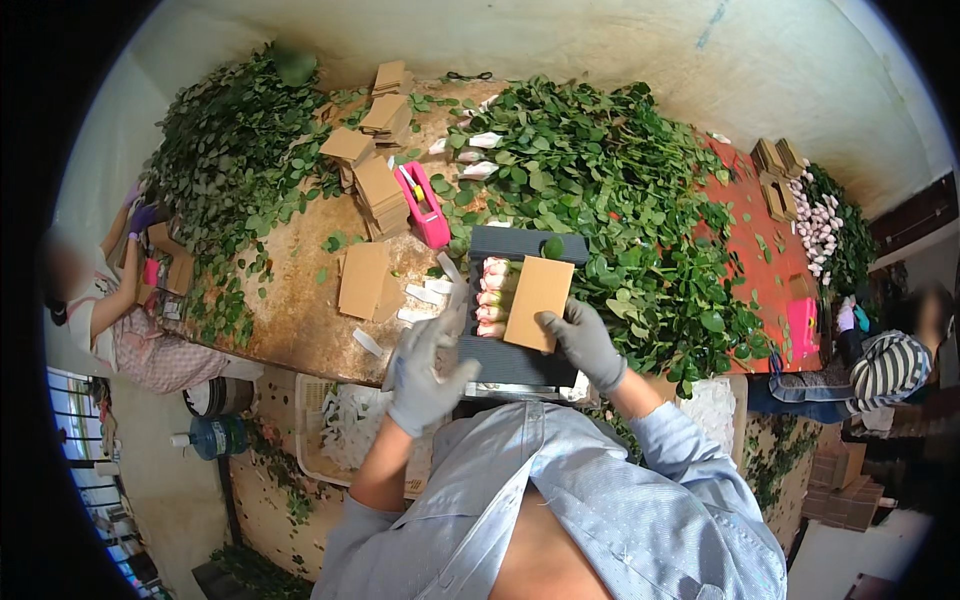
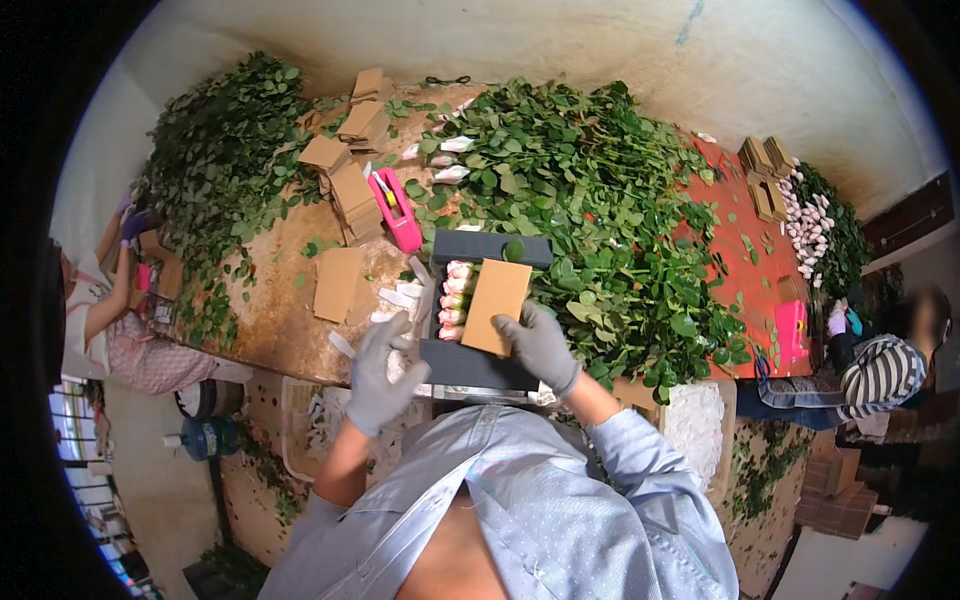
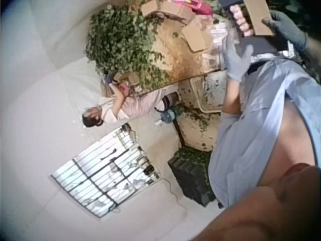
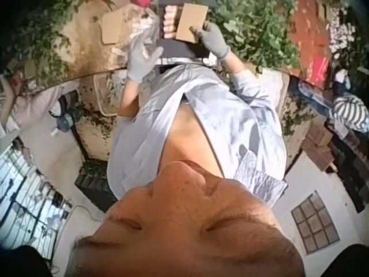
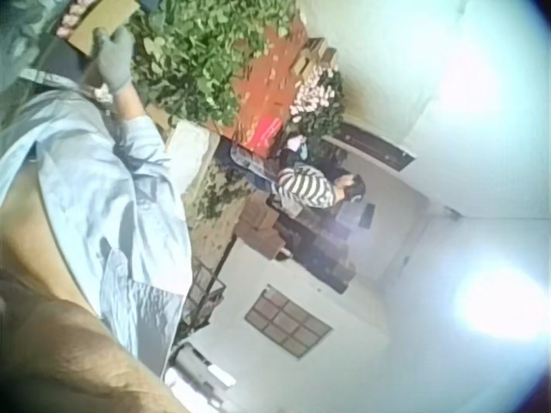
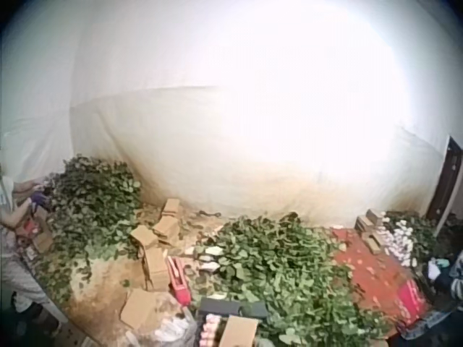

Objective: The person arranges white tulips and green foliage into a gray rectangular container. They place the stems into the container, adjust the arrangement, and use a stapler to secure the stems. The person also handles cardboard pieces and a pink tool during the process.

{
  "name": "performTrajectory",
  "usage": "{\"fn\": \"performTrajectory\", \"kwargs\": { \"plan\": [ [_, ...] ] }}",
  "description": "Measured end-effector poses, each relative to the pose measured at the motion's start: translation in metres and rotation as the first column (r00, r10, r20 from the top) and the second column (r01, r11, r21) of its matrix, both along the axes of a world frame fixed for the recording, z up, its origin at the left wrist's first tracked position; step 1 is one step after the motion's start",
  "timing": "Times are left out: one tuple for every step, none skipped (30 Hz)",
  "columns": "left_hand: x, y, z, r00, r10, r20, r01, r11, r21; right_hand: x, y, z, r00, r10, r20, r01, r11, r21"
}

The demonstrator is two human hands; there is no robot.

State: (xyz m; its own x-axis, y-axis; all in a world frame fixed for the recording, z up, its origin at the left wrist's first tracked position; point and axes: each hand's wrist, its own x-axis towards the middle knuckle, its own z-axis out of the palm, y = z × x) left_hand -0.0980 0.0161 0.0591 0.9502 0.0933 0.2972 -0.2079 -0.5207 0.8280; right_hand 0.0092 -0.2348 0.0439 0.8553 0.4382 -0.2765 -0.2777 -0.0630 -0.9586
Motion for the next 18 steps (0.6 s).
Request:
{"fn": "performTrajectory", "kwargs": {
  "plan": [
    [0.005, 0.01, 0.004, 1.0, 0.03, -0.007, -0.03, 0.998, 0.059, 0.007, -0.004, 0.004, 1.0, 0.028, -0.015, -0.03, 0.992, -0.124],
    [0.01, 0.02, 0.004, 0.997, 0.058, -0.044, -0.054, 0.995, 0.08, 0.011, -0.003, 0.007, 0.999, 0.041, -0.008, -0.042, 0.984, -0.175],
    [0.016, 0.027, 0.003, 0.993, 0.085, -0.083, -0.077, 0.992, 0.101, 0.016, 0.002, 0.008, 0.998, 0.069, -0.002, -0.067, 0.969, -0.239],
    [0.024, 0.032, 0.004, 0.993, 0.076, -0.088, -0.067, 0.993, 0.102, 0.021, 0.009, 0.007, 0.995, 0.097, 0.001, -0.092, 0.949, -0.303],
    [0.031, 0.037, 0.007, 0.993, 0.068, -0.094, -0.058, 0.993, 0.104, 0.025, 0.016, 0.006, 0.992, 0.125, 0.001, -0.116, 0.924, -0.365],
    [0.041, 0.039, 0.008, 0.994, 0.05, -0.097, -0.039, 0.994, 0.104, 0.032, 0.021, -0.013, 0.983, 0.121, 0.136, -0.055, 0.909, -0.414],
    [0.052, 0.04, 0.006, 0.996, -0.001, -0.089, 0.011, 0.994, 0.109, 0.038, 0.021, -0.028, 0.984, 0.121, 0.132, -0.047, 0.887, -0.46],
    [0.061, 0.042, 0.002, 0.995, -0.038, -0.087, 0.048, 0.992, 0.118, 0.042, 0.029, -0.033, 0.983, 0.134, 0.124, -0.055, 0.864, -0.501],
    [0.07, 0.042, -0.005, 0.993, -0.082, -0.084, 0.092, 0.988, 0.122, 0.045, 0.033, -0.038, 0.983, 0.14, 0.115, -0.055, 0.836, -0.545],
    [0.08, 0.042, -0.011, 0.99, -0.141, -0.021, 0.142, 0.967, 0.211, 0.047, 0.034, -0.044, 0.975, 0.152, 0.161, -0.029, 0.81, -0.586],
    [0.089, 0.039, -0.016, 0.981, -0.192, -0.033, 0.194, 0.955, 0.225, 0.05, 0.035, -0.048, 0.977, 0.157, 0.144, -0.038, 0.791, -0.61],
    [0.097, 0.036, -0.019, 0.969, -0.243, -0.044, 0.247, 0.939, 0.239, 0.053, 0.035, -0.051, 0.979, 0.161, 0.127, -0.045, 0.772, -0.634],
    [0.107, 0.032, -0.023, 0.954, -0.295, -0.056, 0.3, 0.92, 0.252, 0.055, 0.035, -0.053, 0.981, 0.162, 0.11, -0.051, 0.753, -0.656],
    [0.116, 0.03, -0.03, 0.925, -0.324, -0.198, 0.37, 0.889, 0.272, 0.054, 0.036, -0.046, 0.962, 0.218, 0.167, -0.03, 0.688, -0.725],
    [0.121, 0.028, -0.04, 0.92, -0.35, -0.173, 0.389, 0.863, 0.321, 0.054, 0.04, -0.04, 0.955, 0.255, 0.15, -0.057, 0.656, -0.753],
    [0.127, 0.027, -0.053, 0.914, -0.378, -0.149, 0.406, 0.836, 0.37, 0.054, 0.043, -0.034, 0.948, 0.29, 0.132, -0.082, 0.622, -0.779],
    [0.13, 0.024, -0.058, 0.9, -0.416, -0.127, 0.429, 0.802, 0.415, 0.053, 0.044, -0.033, 0.943, 0.316, 0.108, -0.104, 0.586, -0.804],
    [0.133, 0.023, -0.062, 0.888, -0.43, -0.164, 0.457, 0.78, 0.429, 0.051, 0.044, -0.033, 0.939, 0.329, 0.102, -0.109, 0.563, -0.819]
  ]
}}
